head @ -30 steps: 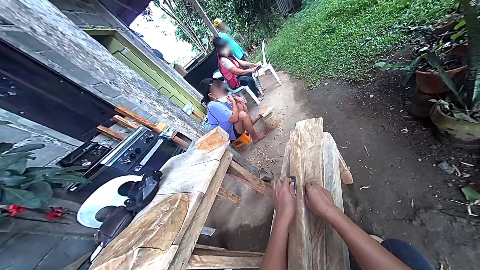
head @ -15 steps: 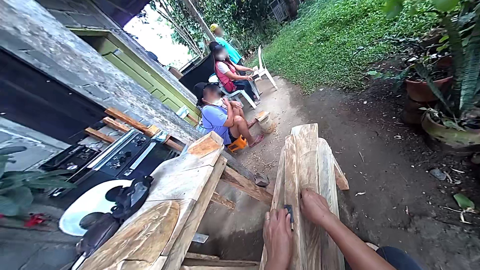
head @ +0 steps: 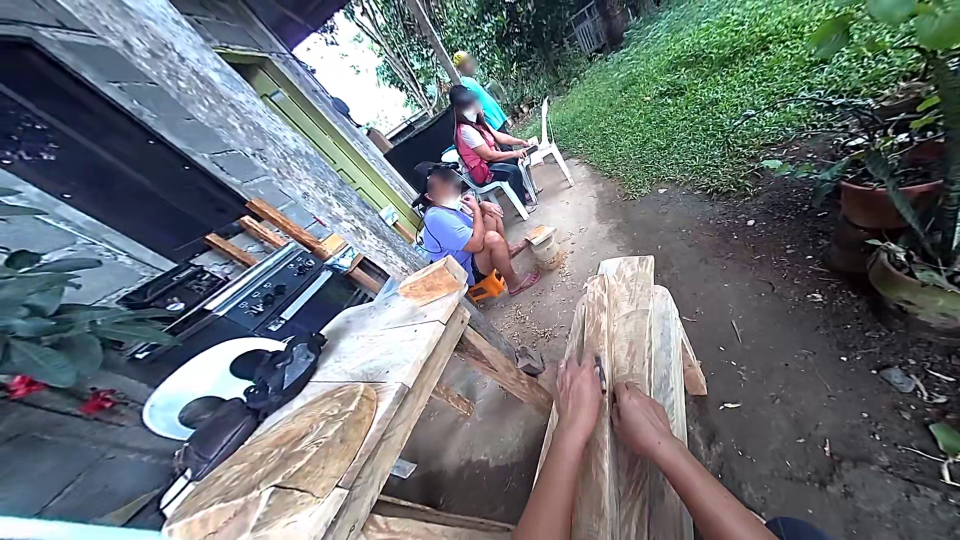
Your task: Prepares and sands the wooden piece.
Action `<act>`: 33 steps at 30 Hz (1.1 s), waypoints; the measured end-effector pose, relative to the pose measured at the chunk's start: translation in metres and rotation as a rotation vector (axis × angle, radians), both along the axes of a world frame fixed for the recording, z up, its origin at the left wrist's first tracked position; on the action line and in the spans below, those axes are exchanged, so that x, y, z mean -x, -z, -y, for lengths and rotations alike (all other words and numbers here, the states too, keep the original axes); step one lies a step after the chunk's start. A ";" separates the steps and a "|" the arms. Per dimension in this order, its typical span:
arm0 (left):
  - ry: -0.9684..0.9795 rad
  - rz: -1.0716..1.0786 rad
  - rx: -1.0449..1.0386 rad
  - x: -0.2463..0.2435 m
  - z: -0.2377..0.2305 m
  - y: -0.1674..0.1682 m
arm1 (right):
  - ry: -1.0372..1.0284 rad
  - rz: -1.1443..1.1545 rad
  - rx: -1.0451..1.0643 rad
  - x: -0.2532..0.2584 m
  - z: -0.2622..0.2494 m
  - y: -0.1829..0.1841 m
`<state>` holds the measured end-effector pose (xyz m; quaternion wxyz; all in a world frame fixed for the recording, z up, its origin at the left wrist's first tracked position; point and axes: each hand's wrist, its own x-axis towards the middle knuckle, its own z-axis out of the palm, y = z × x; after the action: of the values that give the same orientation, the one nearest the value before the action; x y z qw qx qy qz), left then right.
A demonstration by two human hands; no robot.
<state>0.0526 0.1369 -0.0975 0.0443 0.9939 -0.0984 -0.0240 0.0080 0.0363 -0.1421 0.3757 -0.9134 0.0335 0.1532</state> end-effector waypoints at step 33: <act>0.062 0.221 -0.063 0.059 -0.020 0.016 | -0.009 -0.013 -0.028 -0.003 0.002 0.001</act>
<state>-0.0060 0.1574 -0.1137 0.0014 0.9878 -0.1327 0.0811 0.0114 0.0340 -0.1429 0.3878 -0.9070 0.0297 0.1613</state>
